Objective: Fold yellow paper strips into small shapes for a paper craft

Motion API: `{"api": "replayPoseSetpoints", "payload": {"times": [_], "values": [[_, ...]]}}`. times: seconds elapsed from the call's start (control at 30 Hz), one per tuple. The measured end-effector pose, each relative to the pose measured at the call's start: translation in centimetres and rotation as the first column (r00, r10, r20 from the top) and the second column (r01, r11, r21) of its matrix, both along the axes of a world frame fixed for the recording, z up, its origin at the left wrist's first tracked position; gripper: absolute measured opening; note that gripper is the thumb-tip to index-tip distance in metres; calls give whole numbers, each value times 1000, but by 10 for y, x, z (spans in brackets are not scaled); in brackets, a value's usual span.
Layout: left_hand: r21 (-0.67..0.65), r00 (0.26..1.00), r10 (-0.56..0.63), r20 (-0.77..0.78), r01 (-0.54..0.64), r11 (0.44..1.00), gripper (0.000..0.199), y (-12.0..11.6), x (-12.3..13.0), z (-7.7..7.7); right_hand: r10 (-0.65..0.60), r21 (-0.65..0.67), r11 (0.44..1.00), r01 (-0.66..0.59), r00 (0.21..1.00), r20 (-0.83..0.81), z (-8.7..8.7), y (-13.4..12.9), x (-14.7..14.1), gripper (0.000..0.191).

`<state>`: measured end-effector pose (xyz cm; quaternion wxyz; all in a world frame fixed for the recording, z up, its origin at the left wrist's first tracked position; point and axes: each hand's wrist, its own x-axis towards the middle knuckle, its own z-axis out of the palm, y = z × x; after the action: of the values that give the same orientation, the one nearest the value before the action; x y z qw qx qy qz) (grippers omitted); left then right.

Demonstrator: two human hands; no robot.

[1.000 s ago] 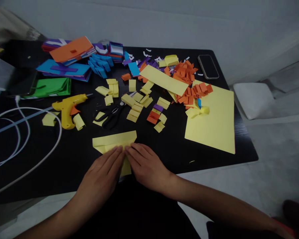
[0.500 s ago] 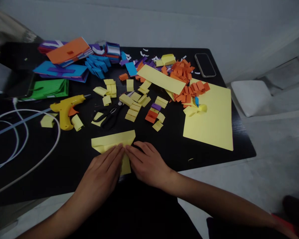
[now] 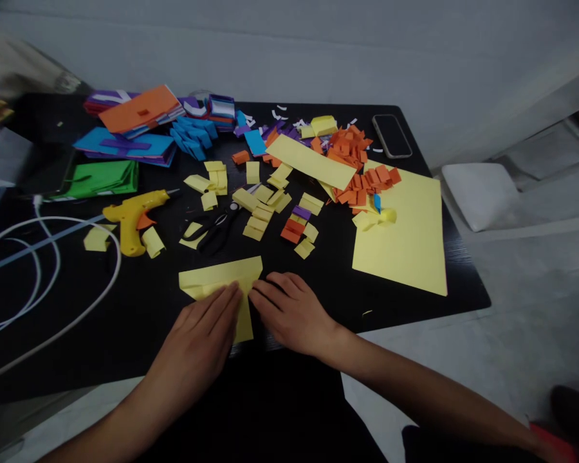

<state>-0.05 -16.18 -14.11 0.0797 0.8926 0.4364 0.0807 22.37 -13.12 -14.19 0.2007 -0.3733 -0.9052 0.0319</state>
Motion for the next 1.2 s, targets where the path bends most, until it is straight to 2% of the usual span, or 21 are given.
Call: {"api": "replayPoseSetpoints", "payload": {"times": [0.1, 0.23, 0.37, 0.43, 0.53, 0.7, 0.9, 1.03, 1.2], "values": [[6, 1000, 4, 6, -4, 1000, 57, 0, 1, 0, 39, -27, 999, -38, 999, 18, 0, 2, 2, 33], [14, 1000, 4, -3, -4, 1000, 55, 0, 2, 1, -119, -7, 993, 119, 993, 23, 1, 10, 6, 30], [14, 1000, 0, -11, 0, 1000, 57, 0, 1, 1, -141, 3, 990, 141, 990, -21, 0, 12, 5, 32], [17, 1000, 1, -12, -1, 1000, 56, 0, 1, 0, -92, -4, 996, 92, 994, -60, -2, 8, 1, 38], [22, 1000, 8, 8, -9, 1000, 54, -1, 0, -2, 85, -24, 996, -88, 990, -116, -5, 2, -9, 47], [22, 995, 21, 93, -23, 999, 50, -1, 0, -7, 21, -84, 996, -35, 986, -166, -5, -1, -23, 33], [-58, 976, 88, 199, -78, 995, 35, -2, -12, -3, -3, -71, 998, 1, 1000, -25, -3, 1, -35, 26], [19, 978, 96, 184, -101, 995, 29, -2, -33, 5, 21, -82, 996, -15, 997, 75, 2, 3, -40, 35], [66, 989, 91, 113, -99, 993, 35, 0, -53, 11, 24, -74, 997, -12, 986, 167, 8, 2, -46, 43]]}}
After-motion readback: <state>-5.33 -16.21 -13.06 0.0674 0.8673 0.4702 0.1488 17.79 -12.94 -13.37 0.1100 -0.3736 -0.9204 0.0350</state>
